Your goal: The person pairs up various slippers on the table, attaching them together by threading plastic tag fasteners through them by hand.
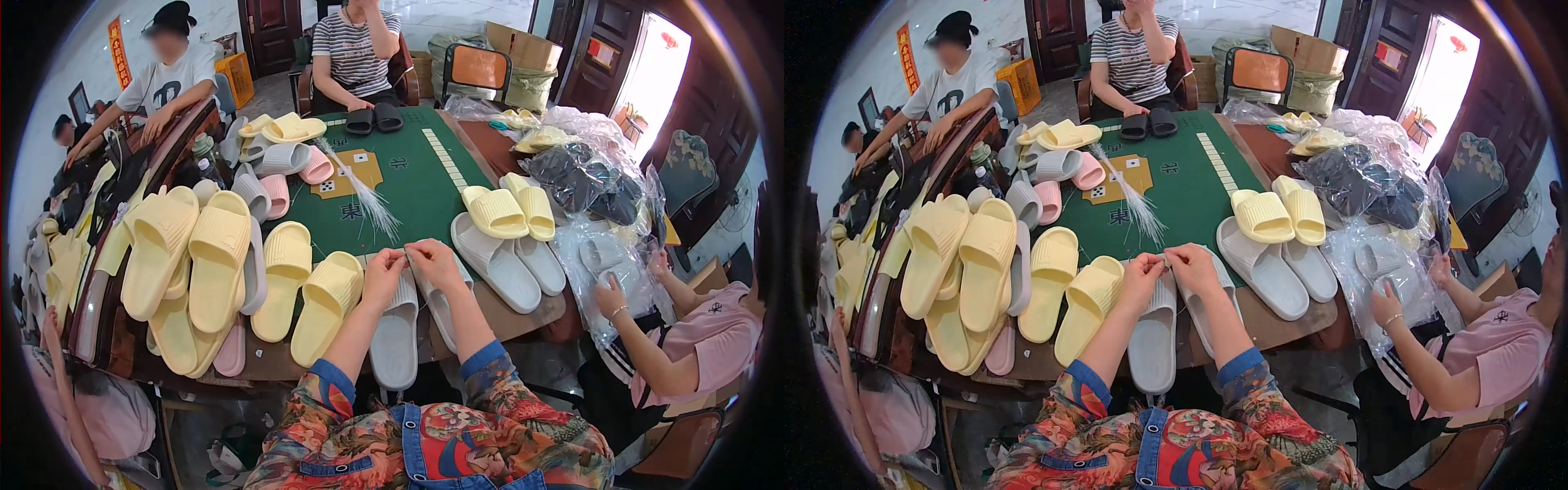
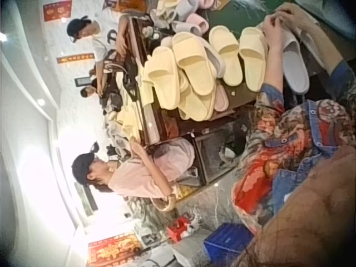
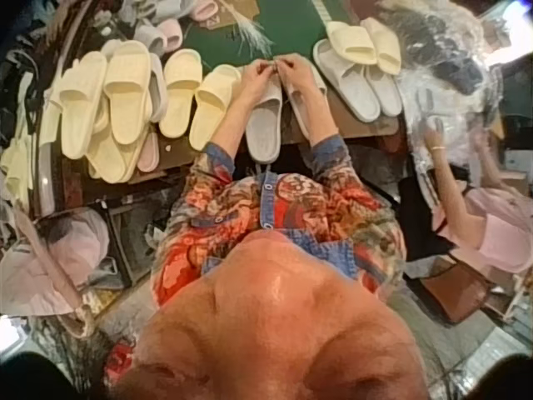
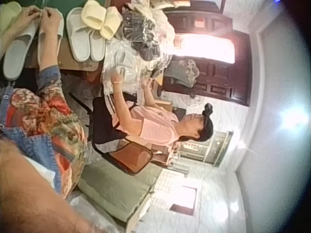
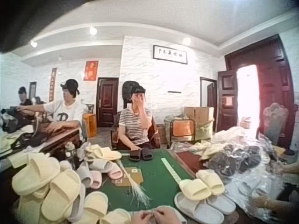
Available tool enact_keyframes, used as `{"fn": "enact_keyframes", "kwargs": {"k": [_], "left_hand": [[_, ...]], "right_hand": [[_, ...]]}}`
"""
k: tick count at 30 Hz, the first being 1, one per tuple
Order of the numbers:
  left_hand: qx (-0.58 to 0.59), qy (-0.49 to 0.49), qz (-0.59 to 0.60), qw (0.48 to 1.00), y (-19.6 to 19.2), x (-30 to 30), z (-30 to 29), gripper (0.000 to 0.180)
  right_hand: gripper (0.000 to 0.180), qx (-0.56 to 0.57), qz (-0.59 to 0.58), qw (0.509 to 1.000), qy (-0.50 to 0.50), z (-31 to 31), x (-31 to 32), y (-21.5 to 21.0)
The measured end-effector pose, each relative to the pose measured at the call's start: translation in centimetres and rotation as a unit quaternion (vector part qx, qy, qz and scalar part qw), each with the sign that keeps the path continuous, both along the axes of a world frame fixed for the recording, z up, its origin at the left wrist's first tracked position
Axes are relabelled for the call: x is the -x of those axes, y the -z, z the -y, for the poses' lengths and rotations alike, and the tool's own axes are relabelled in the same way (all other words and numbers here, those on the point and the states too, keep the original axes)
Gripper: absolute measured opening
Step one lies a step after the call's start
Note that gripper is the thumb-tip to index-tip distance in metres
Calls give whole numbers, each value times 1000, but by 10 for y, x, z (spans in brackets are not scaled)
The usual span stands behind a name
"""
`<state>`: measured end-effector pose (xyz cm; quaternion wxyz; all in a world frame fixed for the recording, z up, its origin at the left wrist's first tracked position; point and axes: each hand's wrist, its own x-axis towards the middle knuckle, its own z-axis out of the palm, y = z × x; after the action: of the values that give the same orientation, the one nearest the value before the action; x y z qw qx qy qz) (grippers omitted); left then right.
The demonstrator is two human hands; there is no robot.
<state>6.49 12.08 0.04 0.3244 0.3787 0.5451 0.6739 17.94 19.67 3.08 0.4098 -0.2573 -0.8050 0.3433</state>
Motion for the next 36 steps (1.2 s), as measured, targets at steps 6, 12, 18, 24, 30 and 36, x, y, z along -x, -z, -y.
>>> {"fn": "enact_keyframes", "kwargs": {"k": [6,12,18,24,30,36], "left_hand": [[-10,-58,-167,984,0,-1,2,25],[55,83,-523,846,-23,-27,14,58],[103,97,-524,840,-30,-25,17,58],[106,101,-501,853,-26,-24,21,58],[-55,-49,-601,796,-39,-30,36,35],[-77,85,-473,874,-42,-57,111,20]], "right_hand": [[16,261,-149,953,20,-9,1,3],[17,197,-285,936,67,-11,-2,-13],[13,-98,-493,845,180,8,-84,-132],[4,-131,-610,687,-373,123,-228,-216],[8,85,-458,870,-163,99,-216,-159],[19,74,15,980,184,54,-167,-55]]}}
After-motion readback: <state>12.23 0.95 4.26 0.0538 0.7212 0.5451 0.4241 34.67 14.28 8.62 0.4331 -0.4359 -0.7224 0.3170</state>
